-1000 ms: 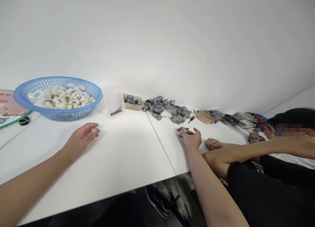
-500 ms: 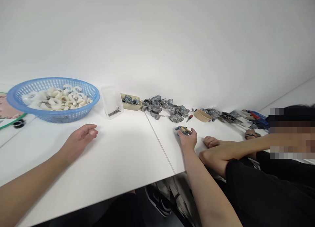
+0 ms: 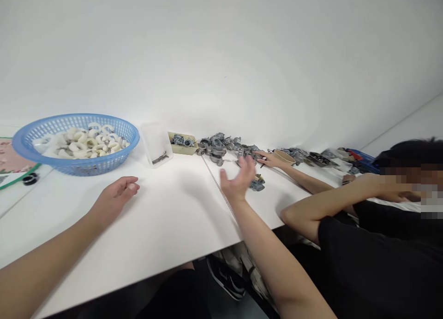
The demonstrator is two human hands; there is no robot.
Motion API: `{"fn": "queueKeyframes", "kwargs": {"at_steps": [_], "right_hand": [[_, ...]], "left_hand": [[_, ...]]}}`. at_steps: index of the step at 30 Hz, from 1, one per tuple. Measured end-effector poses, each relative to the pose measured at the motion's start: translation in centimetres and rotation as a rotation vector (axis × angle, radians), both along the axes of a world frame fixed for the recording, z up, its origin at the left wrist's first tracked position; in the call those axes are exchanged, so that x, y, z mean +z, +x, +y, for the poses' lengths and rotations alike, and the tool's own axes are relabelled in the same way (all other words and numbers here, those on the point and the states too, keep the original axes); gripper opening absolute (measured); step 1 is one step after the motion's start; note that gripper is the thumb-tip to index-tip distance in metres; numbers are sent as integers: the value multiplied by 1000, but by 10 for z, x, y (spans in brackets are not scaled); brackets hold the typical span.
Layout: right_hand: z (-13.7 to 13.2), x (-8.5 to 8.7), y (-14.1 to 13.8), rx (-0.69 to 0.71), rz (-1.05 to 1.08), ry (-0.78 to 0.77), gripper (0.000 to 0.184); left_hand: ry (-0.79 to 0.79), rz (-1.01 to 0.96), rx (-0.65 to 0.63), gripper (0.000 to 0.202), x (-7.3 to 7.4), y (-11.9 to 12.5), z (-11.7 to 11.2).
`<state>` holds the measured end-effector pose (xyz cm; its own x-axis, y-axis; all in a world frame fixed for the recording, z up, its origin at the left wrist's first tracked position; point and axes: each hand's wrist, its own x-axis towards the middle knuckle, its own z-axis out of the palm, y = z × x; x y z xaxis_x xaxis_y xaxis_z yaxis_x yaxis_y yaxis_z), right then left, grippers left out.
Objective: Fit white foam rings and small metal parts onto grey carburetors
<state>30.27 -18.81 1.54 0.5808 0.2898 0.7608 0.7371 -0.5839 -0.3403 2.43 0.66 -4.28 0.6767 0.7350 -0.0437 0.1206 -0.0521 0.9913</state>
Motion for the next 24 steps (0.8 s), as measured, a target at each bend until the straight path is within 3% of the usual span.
{"fn": "queueKeyframes", "kwargs": {"at_steps": [1,4,6,8,10,14,18,24], "right_hand": [[16,-2,-20,91,-12,-42,63],[65,-15,-86,591,41,-124,65],[92,-28,-129,701,72,-191,60],[114,-40,-165,821,236,-322,62],[130,-50,-187,908,363,-420,79],[146,-61,-194,923,441,-429,80],[147,-62,-182,932,462,-446,79],[145,-58,-178,940,466,-417,75]], "left_hand": [[-2,-4,3,61,-1,0,0],[-6,-37,17,63,-3,-1,2],[19,-55,2,62,-2,0,3],[24,-70,-18,59,-1,0,5],[-49,-103,1,55,1,0,7],[-175,-172,67,52,4,0,9],[-20,-51,19,48,5,0,6],[86,-47,22,37,5,4,4]]}}
